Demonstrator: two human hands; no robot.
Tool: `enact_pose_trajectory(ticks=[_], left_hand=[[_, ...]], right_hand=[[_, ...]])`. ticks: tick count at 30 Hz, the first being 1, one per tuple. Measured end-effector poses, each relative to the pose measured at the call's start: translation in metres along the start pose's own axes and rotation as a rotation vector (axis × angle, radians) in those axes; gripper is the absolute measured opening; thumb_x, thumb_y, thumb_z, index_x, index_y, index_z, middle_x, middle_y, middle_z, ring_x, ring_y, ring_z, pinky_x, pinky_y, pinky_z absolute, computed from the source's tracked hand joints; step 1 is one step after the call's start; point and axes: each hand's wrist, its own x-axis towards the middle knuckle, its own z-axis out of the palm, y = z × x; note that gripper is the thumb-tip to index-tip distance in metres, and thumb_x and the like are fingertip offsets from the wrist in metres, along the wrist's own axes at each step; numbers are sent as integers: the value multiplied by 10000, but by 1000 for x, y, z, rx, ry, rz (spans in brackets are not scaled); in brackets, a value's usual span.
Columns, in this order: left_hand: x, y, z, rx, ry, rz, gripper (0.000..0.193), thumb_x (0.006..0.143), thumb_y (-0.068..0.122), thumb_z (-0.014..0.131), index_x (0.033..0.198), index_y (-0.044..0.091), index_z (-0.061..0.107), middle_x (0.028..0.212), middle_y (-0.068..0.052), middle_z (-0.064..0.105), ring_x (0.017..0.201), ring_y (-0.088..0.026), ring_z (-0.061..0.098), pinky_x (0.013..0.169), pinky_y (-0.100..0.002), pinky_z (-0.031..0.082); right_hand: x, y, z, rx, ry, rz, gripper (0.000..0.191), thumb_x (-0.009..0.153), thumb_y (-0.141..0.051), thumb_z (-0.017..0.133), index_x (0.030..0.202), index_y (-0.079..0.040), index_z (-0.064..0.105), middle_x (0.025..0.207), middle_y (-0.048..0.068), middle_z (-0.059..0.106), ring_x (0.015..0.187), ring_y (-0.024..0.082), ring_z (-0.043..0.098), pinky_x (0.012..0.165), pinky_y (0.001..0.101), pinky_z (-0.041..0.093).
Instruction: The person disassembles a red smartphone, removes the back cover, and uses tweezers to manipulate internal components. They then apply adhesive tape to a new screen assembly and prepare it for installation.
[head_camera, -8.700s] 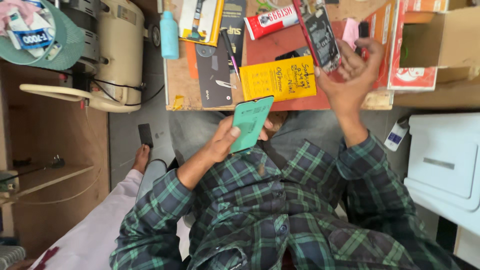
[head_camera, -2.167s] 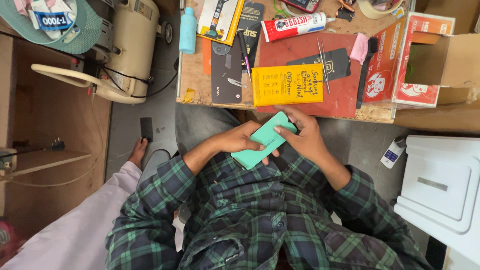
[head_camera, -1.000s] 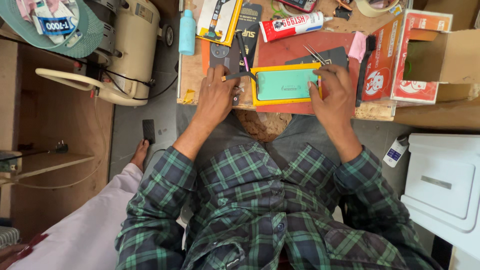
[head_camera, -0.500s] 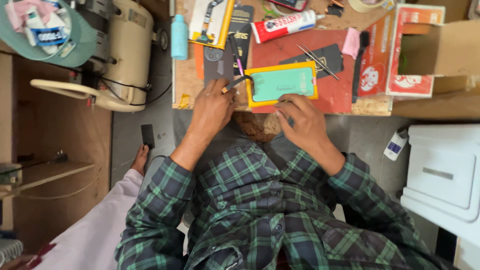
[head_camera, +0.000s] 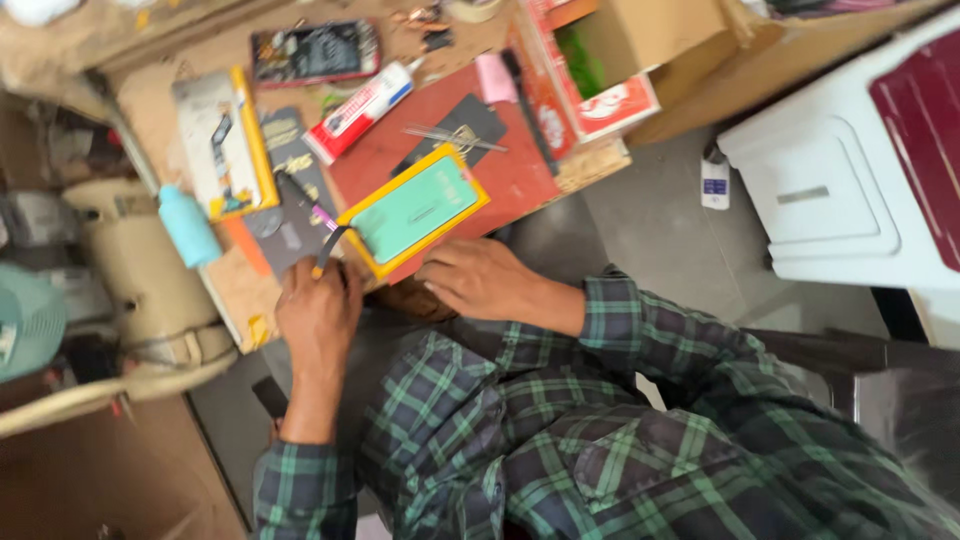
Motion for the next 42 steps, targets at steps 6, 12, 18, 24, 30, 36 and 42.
enact_pose_trajectory(ticks=[6,12,18,24,30,36,42], left_hand=[[6,-16,9,-25,104,-133,165,1007,200,743,950,52,697,973,-127,701,824,-343,683,684,-458,547],[-6,-30,-2,-466,178,-306,178,988,73,697,1155,19,670,973,-163,725,721,-265,700,669,-371,548],[-15,-15,-22,-706,15,-228,57,918,33,745,928,-5,704,847,-113,660,722,-210,645,655,-317,506],[-11,18,-42,-905,-76,229,127,823,69,760,947,75,731,944,-49,681,887,-247,687,767,-359,556],[-12,31,-50,-511,-13,545,110,787,119,753,880,77,713,917,-27,646,846,-203,654,668,-352,514],[-11,28,-48,-451,175,664,139,822,103,750,949,53,729,1011,-46,705,786,-155,649,581,-309,479],[-6,21,-45,-431,225,682,165,834,95,757,982,28,727,1075,-78,732,775,-149,661,591,-296,487]], right_hand=[[-3,8,-4,6,30,-10,232,911,-166,680,1131,-93,686,1107,55,662,1015,262,674,808,393,567],[-2,11,-4,87,-104,140,165,934,-202,698,1068,-107,702,1032,66,686,932,293,678,741,418,559],[-6,13,6,608,-74,415,276,1019,-222,633,1223,-49,701,1032,71,760,856,173,741,731,315,596],[-5,11,27,1236,-318,682,332,1036,-209,569,1241,30,674,957,94,758,770,135,726,623,287,612],[-8,15,25,1323,-505,784,239,960,-92,677,1098,100,714,828,157,749,626,158,716,541,286,605],[-11,29,22,1340,-614,741,140,883,-12,751,978,90,732,707,143,723,529,141,671,478,264,556],[-9,32,20,1284,-494,628,132,933,-70,748,912,56,714,735,93,729,600,121,700,526,248,571]])
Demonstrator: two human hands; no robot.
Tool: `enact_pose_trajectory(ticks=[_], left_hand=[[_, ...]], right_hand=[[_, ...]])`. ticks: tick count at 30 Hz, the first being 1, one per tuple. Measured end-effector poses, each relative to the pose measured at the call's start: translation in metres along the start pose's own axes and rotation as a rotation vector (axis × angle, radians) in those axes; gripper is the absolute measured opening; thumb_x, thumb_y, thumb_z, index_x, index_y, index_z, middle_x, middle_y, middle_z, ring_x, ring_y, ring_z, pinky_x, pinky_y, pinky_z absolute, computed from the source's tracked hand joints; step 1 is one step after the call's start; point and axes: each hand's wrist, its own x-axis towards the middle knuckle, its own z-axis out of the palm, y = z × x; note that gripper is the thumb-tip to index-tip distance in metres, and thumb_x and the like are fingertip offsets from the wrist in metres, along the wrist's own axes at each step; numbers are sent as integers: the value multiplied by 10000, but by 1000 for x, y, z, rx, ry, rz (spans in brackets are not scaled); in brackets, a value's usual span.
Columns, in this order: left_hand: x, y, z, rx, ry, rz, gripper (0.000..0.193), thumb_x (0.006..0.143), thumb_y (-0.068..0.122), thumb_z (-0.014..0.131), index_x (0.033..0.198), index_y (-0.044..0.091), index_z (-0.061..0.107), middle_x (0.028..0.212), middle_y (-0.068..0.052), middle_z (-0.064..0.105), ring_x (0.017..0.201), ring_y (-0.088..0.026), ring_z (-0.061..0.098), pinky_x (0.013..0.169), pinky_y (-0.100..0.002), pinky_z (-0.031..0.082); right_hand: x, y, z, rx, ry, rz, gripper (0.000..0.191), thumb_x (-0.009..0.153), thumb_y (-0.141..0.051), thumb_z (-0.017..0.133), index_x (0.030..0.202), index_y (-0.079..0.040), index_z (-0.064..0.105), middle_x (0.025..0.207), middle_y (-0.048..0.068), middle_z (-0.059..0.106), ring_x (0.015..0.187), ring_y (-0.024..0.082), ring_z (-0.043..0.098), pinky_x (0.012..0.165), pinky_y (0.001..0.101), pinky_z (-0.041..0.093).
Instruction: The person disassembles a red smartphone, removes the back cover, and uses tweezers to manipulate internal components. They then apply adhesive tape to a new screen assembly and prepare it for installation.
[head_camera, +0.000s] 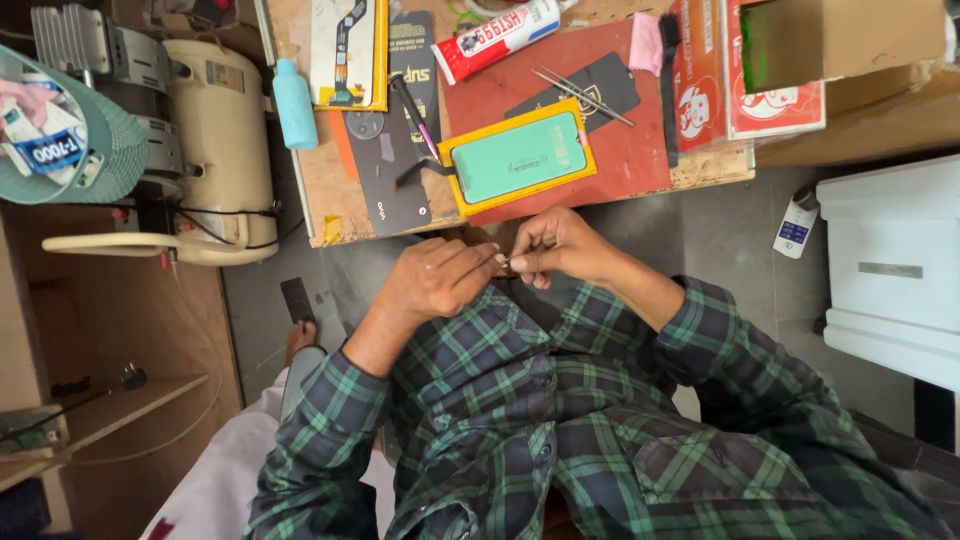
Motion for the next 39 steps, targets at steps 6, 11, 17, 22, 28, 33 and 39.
enact_pose_trajectory(ticks=[6,11,17,22,28,33,39], left_hand=[[5,1,0,0,-22,29,176,795,95,756,957,31,735,1041,-77,741,736,-145,654,558,-297,478],[0,4,1,56,-6,63,111,837,100,778,871,45,688,1002,-80,743,746,-149,674,573,-289,496],[-22,-20,-5,75,102,-239,218,929,305,834,872,111,752,774,18,683,664,-163,679,556,-324,499],[-25,-17,5,-7,-159,-316,353,915,447,738,995,103,720,962,-39,718,927,-238,707,754,-385,553],[-3,-2,27,-68,-256,-279,613,965,484,637,1366,23,597,1486,-136,543,1432,-311,474,1203,-484,357],[-2,-5,30,-63,-338,-367,731,951,520,610,1457,2,511,1576,-160,454,1493,-322,396,1254,-524,252],[-4,-5,32,-44,-354,-408,756,933,512,633,1469,-6,504,1574,-150,455,1482,-300,408,1261,-529,242]], right_hand=[[-2,-8,3,6,-5,32,155,866,-87,751,983,9,716,765,57,715,601,99,690,511,240,568],[-1,2,-2,-24,-21,26,139,929,-82,746,927,56,727,711,82,705,555,117,643,506,247,526],[-5,-9,-28,-255,366,-123,89,943,-46,699,1002,9,735,768,42,732,650,98,685,577,240,557],[-3,-39,-48,-741,814,-472,180,948,36,768,1124,-1,771,908,59,662,740,86,575,616,242,432],[18,-47,-54,-870,821,-500,175,923,6,793,1093,-35,800,887,66,676,675,110,556,589,275,421],[27,-45,-51,-906,797,-482,162,931,-6,773,1083,-53,803,836,59,651,658,126,565,594,293,433],[28,-47,-48,-939,809,-493,150,936,-24,788,1082,-58,803,835,61,654,647,130,557,581,302,413]])
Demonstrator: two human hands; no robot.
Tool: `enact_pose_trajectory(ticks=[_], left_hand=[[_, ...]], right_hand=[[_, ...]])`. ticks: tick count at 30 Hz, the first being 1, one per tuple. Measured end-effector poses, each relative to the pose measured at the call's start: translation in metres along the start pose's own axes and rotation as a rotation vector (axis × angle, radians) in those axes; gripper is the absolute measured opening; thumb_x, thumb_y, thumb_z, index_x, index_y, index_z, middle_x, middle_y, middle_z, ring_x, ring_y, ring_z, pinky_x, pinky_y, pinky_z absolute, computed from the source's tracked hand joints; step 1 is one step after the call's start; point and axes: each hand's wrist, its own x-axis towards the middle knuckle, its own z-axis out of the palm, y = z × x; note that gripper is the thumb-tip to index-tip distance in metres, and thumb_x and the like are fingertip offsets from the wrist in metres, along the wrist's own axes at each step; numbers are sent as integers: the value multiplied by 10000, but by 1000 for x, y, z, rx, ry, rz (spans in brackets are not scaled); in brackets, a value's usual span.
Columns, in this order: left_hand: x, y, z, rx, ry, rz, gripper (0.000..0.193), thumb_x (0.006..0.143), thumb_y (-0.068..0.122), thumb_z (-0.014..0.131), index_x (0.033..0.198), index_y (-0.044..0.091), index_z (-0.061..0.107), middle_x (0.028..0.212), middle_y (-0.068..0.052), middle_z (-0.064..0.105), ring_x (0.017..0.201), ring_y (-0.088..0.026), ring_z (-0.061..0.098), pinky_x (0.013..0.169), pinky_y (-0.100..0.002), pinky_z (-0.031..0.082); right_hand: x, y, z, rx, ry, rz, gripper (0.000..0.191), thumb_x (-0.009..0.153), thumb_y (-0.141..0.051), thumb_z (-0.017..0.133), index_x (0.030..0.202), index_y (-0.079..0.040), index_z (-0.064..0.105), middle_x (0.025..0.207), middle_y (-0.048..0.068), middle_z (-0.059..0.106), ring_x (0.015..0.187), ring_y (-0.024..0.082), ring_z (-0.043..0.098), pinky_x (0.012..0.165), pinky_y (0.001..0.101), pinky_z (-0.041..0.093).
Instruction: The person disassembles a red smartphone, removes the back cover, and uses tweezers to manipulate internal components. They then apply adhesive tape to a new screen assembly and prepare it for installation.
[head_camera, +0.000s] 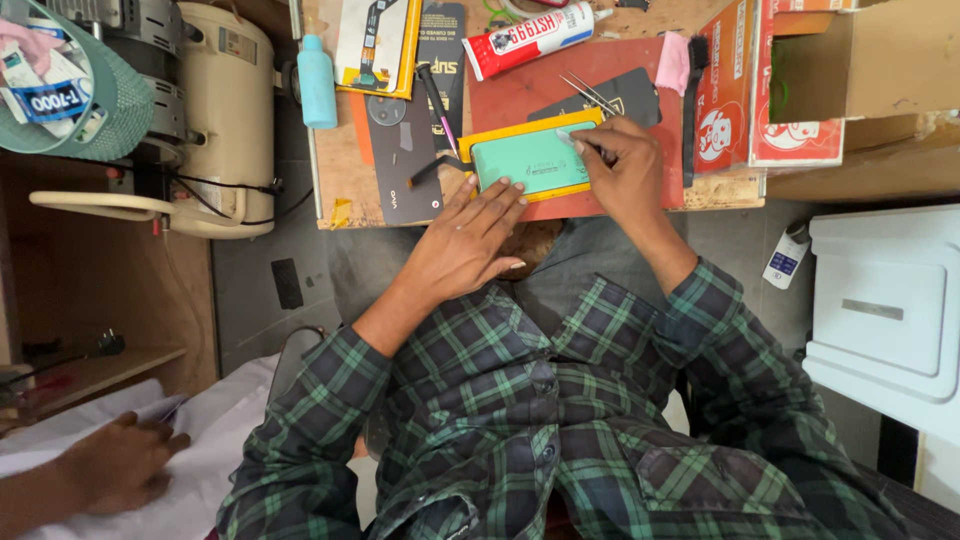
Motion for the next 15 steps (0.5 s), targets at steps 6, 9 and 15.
enact_pose_trajectory(ticks=[6,9,15], left_hand=[[1,-1,-1,7,-18,-7,759,934,519,628,1472,-2,505,1572,-146,456,1484,-295,400,1263,-529,218],[0,0,-1,1,-24,-11,757,939,527,620,1473,2,505,1576,-138,455,1489,-283,393,1267,-530,205],[1,-1,-2,11,-28,-14,761,934,535,616,1472,7,509,1575,-131,455,1490,-274,389,1269,-538,191]], right_hand=[[-1,-3,0,9,8,15,156,936,-29,787,1086,-68,805,854,52,662,653,124,553,575,296,416],[-1,-2,-1,18,-39,14,178,926,-20,787,1094,-72,817,827,62,641,636,141,525,568,306,399],[-1,-3,0,9,-29,-9,200,919,-4,774,1102,-73,816,844,66,643,662,141,537,589,306,416]])
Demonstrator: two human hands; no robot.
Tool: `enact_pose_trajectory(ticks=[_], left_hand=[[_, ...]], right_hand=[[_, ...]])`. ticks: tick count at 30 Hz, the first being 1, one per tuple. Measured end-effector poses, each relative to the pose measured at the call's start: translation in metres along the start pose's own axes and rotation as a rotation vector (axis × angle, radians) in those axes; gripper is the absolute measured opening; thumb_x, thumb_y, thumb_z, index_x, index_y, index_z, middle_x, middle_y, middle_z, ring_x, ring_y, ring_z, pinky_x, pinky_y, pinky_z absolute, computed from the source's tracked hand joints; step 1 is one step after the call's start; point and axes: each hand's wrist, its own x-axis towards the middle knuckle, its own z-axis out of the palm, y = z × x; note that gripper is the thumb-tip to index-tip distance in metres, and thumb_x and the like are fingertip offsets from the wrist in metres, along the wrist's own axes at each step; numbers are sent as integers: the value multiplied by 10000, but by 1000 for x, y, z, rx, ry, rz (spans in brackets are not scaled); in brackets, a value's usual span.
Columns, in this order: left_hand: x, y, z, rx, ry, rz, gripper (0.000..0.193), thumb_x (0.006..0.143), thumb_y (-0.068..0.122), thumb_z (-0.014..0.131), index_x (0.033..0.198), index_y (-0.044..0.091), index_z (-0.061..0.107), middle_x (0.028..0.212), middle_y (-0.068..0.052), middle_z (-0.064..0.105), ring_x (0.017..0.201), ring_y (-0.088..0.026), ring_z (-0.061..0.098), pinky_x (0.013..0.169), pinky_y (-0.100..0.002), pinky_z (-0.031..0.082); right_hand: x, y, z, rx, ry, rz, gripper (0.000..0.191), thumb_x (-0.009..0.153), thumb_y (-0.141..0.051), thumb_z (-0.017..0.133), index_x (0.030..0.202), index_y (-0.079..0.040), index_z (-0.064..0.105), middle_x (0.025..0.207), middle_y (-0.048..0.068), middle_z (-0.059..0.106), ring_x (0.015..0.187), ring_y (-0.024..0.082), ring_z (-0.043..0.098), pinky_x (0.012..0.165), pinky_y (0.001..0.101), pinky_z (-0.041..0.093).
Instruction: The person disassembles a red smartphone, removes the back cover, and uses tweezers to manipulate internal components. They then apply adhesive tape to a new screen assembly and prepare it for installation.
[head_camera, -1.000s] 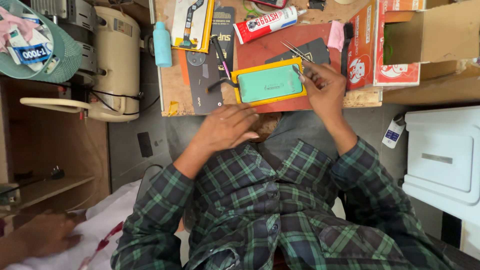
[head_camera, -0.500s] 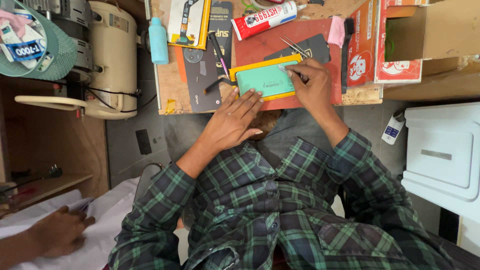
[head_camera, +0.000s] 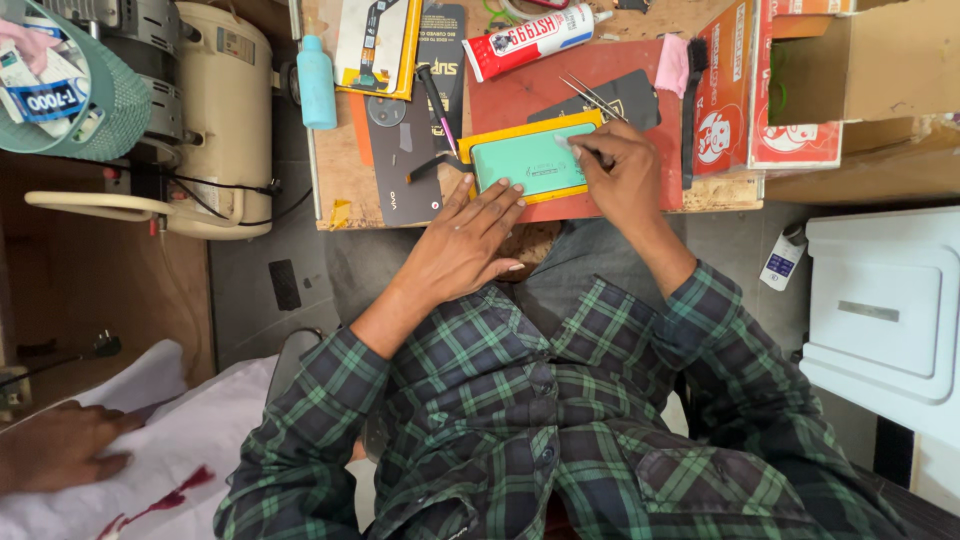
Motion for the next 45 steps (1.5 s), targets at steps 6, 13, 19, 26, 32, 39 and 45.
enact_pose_trajectory(ticks=[6,13,19,26,32,39,45], left_hand=[[0,0,0,-14,-1,-1,762,934,531,623,1474,6,506,1577,-131,452,1496,-271,381,1272,-541,181],[0,-3,-9,12,79,-43,719,944,478,654,1468,7,513,1569,-147,457,1506,-322,364,1261,-576,186],[-5,-12,-19,59,154,-202,651,962,424,685,1441,0,559,1508,-149,506,1488,-332,391,1258,-607,195],[-14,-24,-23,54,182,-280,543,953,417,696,1326,24,656,1438,-137,557,1442,-322,438,1237,-648,134],[-14,-26,-19,56,177,-288,516,946,419,707,1278,25,674,1396,-93,592,1396,-291,484,1223,-688,100],[-12,-28,-18,66,162,-290,519,934,420,707,1263,19,679,1301,-69,615,1354,-286,513,1211,-719,84],[-11,-33,-14,74,169,-280,532,941,435,700,1258,8,681,1295,-90,610,1351,-294,514,1207,-722,89]], right_hand=[[0,-1,0,11,0,-6,177,917,-4,778,1083,-58,808,862,69,658,665,143,548,590,304,422],[-3,-1,-4,49,97,-9,222,980,40,729,1195,-5,760,954,82,637,738,121,556,633,273,424],[-11,-7,1,104,113,-33,80,1012,15,720,1092,16,725,981,71,638,712,105,536,590,258,400],[-17,-22,11,139,25,-49,56,1016,-4,708,1070,-10,723,1060,70,697,762,85,617,567,245,421],[-4,-38,32,191,-43,-53,77,978,2,722,1050,-11,746,989,75,702,792,123,662,566,251,450],[21,-52,55,163,-131,-92,83,957,-26,738,1035,1,749,897,92,686,730,162,662,635,313,500],[24,-53,65,80,-192,-24,83,916,-50,745,981,-8,774,823,97,686,616,185,625,578,330,473]])
